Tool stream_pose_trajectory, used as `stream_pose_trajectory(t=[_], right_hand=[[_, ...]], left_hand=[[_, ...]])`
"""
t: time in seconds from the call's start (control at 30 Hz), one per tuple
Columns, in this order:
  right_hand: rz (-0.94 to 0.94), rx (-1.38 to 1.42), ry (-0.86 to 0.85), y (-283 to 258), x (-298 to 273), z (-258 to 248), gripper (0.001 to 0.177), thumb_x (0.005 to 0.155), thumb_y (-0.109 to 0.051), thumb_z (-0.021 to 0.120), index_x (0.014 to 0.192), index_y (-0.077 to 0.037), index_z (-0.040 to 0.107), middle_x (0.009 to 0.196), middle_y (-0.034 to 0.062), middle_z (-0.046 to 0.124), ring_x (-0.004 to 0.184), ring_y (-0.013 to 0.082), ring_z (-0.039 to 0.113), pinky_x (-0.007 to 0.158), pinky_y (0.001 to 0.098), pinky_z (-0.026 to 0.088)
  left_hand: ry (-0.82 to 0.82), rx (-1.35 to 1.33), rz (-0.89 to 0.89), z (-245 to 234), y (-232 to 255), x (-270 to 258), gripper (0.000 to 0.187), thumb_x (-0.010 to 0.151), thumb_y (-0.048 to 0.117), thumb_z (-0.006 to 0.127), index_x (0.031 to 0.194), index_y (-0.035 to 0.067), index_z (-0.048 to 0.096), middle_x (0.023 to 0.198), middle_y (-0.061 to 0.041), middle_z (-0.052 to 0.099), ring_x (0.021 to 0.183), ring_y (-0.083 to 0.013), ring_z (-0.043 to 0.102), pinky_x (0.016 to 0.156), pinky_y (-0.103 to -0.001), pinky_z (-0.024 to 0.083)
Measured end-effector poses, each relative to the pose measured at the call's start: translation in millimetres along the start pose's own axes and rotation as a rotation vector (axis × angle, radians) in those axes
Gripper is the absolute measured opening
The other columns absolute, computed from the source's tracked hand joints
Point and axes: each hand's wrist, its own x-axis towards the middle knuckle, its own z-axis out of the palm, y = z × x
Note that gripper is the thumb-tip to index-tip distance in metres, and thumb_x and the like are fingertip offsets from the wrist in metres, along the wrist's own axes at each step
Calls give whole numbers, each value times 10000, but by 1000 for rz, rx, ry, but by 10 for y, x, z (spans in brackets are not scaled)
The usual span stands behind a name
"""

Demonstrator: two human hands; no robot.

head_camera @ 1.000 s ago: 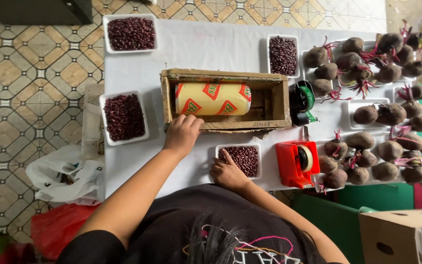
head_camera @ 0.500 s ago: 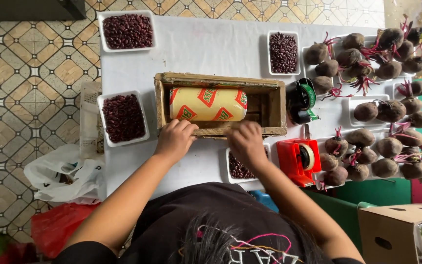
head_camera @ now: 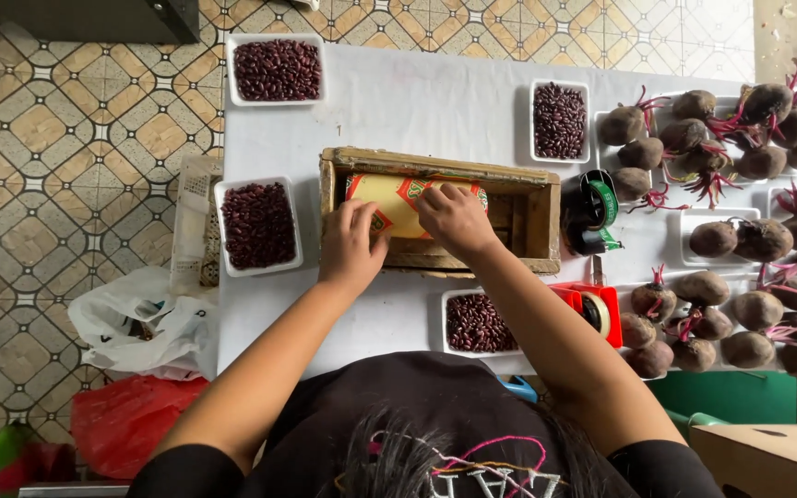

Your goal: Wrapping and sealing small trays of red beans using plastic wrap and a tape dispenser.

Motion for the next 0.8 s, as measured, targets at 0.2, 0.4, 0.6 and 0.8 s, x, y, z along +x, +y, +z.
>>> stream_pose_trajectory(t=[0.2,0.4,0.6,0.8], right_hand=[[75,9,-15,18,-4,105,113,807,-127,696,805,-135,584,836,37,542,766,230,585,613,300,485],[213,262,-281,17,-150,-94,493,684,-230,848,1051,-56,570,1027,120,549,960,346,569,771,440,504],[199,125,-189,-106,-296,101,225,905,-260,691,938,-82,557,890,77,509,876,297,549,755,381,476],[175,74,-89,-192,-317,69,232,961,-277,649,830,-116,547,797,54,467,804,276,527,700,363,455]], left_hand=[[80,313,306,493,-145,254,396,760,341,788,1129,239,686,1220,47,574,1155,-230,532,865,-399,491],[177,317,398,675,-259,302,197,919,437,653,1010,263,641,1058,86,554,1048,-197,541,795,-355,477],[161,273,415,653,-197,313,157,840,306,719,835,228,582,907,101,489,915,-160,527,730,-311,487],[141,232,409,746,-224,274,155,914,316,685,857,212,585,846,67,498,870,-176,566,729,-303,498]])
